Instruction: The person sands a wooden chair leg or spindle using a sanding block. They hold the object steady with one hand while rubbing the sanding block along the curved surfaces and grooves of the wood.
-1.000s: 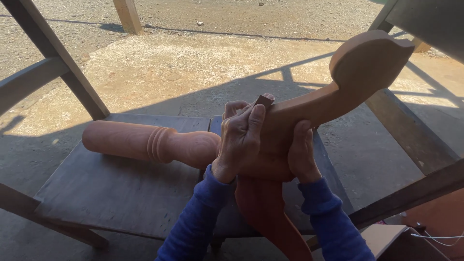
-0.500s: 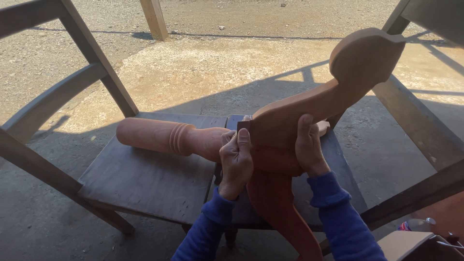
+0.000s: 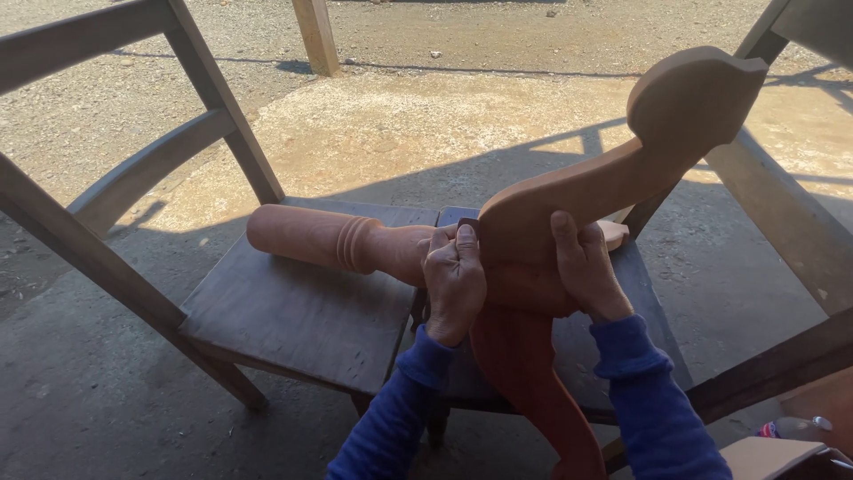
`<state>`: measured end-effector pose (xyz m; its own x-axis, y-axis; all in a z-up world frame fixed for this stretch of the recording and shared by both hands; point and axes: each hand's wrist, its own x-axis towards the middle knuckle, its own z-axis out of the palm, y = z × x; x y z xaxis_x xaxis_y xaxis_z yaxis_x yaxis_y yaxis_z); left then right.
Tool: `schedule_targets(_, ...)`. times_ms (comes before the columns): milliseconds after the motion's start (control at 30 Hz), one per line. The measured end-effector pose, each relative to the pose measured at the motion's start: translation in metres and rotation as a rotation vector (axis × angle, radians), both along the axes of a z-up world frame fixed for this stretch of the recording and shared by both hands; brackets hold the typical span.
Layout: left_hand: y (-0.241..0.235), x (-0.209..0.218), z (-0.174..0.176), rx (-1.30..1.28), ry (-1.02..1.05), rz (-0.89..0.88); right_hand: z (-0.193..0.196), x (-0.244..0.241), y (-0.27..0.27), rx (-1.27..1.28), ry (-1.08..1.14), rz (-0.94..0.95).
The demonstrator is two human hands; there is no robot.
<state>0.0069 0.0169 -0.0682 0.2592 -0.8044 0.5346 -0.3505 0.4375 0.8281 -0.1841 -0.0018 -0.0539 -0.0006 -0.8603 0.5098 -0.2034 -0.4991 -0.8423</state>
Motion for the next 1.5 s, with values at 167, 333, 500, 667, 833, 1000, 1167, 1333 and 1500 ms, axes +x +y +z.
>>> schedule_targets(167, 0.047, 0.009, -0.019, -0.269, -0.282, 0.074, 0.003, -0.003, 0.002, 0.054, -0.018, 0.045)
schedule_targets(333, 0.071, 0.038, -0.009, -0.297, -0.385, -0.100, 0.022, -0.002, 0.043, -0.115, -0.106, 0.090)
schedule_targets(500, 0.081, 0.052, 0.000, 0.418, 0.670, -0.757, -0.014, -0.011, 0.078, -0.234, -0.041, -0.334)
schedule_targets(667, 0.063, 0.050, -0.080, 0.357, 0.599, -0.946, 0.014, 0.026, 0.103, 0.260, 0.133, 0.160)
schedule_targets(833, 0.078, 0.054, -0.048, 0.330, 0.518, -0.960, -0.009, 0.037, 0.096, 0.313, 0.188, 0.376)
schedule_targets(1000, 0.111, 0.045, 0.015, 0.012, 0.466, -1.192, -0.010, 0.044, 0.093, 0.505, -0.907, 0.431)
schedule_targets(1167, 0.093, 0.029, -0.031, -0.109, 0.260, -0.758, -0.044, 0.036, 0.086, 0.532, -0.926, 0.672)
schedule_targets(1333, 0.090, 0.024, -0.029, -0.079, 0.323, -0.738, -0.030, 0.037, 0.094, 0.565, -0.726, 0.590)
schedule_targets(1500, 0.064, 0.034, -0.013, -0.202, 0.377, -0.362, -0.028, 0.020, 0.093, 0.261, 0.129, 0.109)
